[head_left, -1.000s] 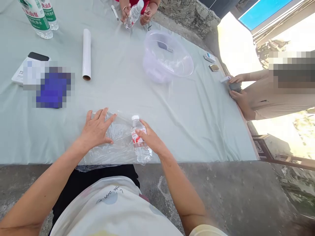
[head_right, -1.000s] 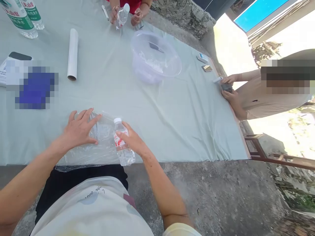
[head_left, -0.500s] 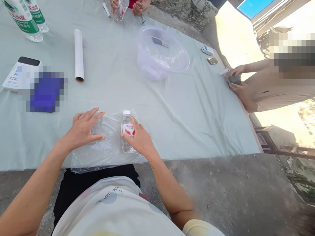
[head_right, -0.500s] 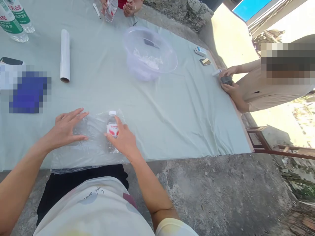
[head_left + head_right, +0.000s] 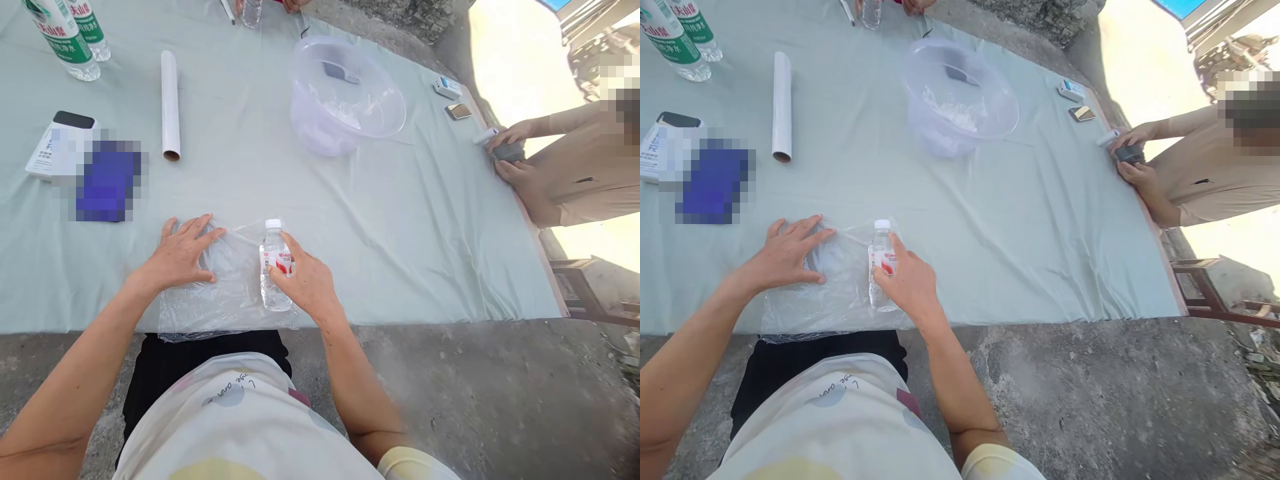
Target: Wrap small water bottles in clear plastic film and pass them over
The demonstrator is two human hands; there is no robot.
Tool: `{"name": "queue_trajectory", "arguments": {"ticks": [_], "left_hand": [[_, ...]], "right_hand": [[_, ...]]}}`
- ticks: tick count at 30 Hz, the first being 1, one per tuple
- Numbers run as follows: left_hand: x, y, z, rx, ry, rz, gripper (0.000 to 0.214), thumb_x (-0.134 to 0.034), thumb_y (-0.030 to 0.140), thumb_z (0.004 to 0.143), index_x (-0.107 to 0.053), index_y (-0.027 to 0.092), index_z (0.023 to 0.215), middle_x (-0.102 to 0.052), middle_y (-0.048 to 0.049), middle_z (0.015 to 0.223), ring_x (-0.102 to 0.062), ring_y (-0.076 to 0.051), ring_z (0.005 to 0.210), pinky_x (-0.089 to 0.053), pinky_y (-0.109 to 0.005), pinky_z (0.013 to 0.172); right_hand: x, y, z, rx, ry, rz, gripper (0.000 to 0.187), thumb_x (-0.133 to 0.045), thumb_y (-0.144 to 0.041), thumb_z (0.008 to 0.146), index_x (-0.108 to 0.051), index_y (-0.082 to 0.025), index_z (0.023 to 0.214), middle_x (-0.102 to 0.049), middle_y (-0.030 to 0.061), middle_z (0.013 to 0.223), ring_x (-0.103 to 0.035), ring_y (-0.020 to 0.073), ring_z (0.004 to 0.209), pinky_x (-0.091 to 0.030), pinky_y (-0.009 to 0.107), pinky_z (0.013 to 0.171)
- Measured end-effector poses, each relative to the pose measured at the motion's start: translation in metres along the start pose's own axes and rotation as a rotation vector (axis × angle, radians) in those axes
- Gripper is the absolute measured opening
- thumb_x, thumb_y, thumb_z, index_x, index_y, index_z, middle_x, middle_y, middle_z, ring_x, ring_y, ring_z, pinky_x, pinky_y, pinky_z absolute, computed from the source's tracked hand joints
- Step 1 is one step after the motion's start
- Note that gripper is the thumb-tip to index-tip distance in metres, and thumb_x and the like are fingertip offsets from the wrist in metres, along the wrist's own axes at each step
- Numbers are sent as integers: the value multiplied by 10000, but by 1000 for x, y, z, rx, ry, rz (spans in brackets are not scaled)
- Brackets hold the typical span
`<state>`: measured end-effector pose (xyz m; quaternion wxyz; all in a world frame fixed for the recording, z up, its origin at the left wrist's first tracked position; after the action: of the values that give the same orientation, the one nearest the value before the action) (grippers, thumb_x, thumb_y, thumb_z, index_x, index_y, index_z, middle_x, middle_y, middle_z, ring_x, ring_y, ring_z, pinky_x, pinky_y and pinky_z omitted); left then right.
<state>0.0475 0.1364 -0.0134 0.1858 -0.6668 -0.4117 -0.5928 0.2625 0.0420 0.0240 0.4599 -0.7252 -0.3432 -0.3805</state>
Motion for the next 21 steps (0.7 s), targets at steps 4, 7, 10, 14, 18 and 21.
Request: {"name": "queue_trajectory", "arguments": {"ticks": [4,7,10,14,18,21], "left_hand": [[1,-5,0,26,-14,23,879,-749,500,744,-394,289,1521,-209,-162,1660,-246,-374,1506,-122,-623,1196],[1,-6,1,32,-40,33,890,-748,501,744,-382,291,1528,-192,-161,1664,-226,-359,1513,-111,-610,1201],[2,-5,2,33,-68,41,908,-753,503,745,-368,279,1536,-172,-172,1667,-213,-354,1519,-99,-602,1206],[2,-3,4,37,-72,48,930,-772,505,726,-370,285,1535,-173,-167,1669,-221,-375,1514,-113,-606,1204],[3,-7,2,18,-47,0,907,-778,463,740,-372,289,1532,-166,-164,1671,-222,-368,1517,-114,-606,1206],[7,-11,-4,-28,27,-149,798,-694,482,827,-368,292,1531,-182,-129,1675,-226,-350,1519,-130,-585,1215]], "right_hand": [[17,12,4,-25,118,40,658,-543,-418,854,-438,-284,1489,-679,28,893,-633,215,783,-474,335,700],[26,15,2,-5,187,51,656,-555,-410,845,-454,-283,1481,-668,41,944,-622,214,810,-480,344,726],[23,3,-2,74,147,6,658,-583,-373,827,-470,-310,1472,-645,40,938,-604,202,777,-471,331,706],[1,-11,5,87,39,-78,665,-593,-373,838,-457,-319,1486,-619,52,927,-616,227,829,-462,328,705],[-13,-5,16,27,-18,-41,689,-575,-464,882,-371,-357,1531,-600,67,994,-622,218,811,-476,337,728],[-14,6,16,56,-55,96,719,-533,-580,906,-322,-346,1552,-624,57,1024,-621,191,765,-490,330,732]]}}
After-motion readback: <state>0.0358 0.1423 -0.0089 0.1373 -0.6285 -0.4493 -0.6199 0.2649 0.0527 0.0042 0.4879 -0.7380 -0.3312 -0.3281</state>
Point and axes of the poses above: each hand's wrist, its own z-axis towards the middle knuckle, its own x-axis out of the back of the hand, y = z × x, the point moved 6 cm from there along z, towards the middle knuckle
